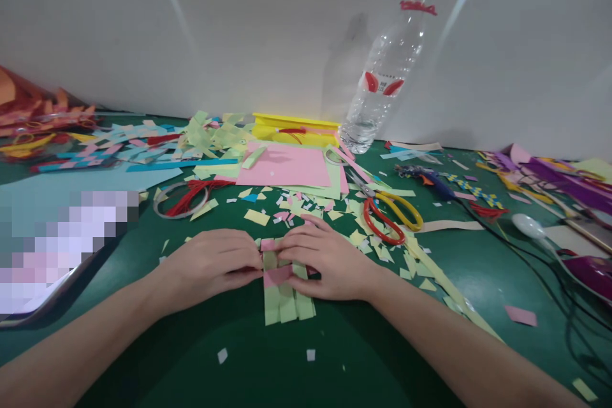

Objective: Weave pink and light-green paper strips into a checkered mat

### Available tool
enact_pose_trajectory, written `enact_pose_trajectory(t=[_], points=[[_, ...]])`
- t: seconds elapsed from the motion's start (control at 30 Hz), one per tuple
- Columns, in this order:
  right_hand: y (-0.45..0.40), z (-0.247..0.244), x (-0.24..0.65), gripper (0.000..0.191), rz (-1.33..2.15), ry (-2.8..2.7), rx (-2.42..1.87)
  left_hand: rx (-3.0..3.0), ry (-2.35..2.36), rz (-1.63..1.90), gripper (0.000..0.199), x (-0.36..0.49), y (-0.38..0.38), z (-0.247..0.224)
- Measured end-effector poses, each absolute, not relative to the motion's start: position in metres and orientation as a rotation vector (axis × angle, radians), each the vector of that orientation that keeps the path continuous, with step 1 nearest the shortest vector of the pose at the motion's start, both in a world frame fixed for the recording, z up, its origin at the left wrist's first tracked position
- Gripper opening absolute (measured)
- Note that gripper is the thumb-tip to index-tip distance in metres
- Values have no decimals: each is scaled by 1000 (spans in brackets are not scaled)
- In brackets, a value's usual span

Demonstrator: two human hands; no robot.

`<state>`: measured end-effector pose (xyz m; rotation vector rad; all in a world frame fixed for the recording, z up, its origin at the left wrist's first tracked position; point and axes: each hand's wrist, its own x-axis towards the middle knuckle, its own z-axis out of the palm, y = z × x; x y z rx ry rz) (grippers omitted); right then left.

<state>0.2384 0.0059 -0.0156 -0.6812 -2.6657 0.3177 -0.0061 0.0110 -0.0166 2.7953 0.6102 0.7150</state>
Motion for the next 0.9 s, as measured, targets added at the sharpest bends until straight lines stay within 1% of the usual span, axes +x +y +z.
enact_pose_trajectory(t=[0.2,0.4,0.6,0.9], points=[[7,-16,239,25,342,-2694,-689,2646,756,613,14,-5,9,-14],[7,-17,239,24,333,-2674,-679,2452,843,621,14,-1,9,-13],[8,-18,240,25,342,-2684,-671,2410,918,637,13,-2,9,-14],[7,-18,239,25,347,-2672,-678,2505,827,576,10,-3,9,-12]])
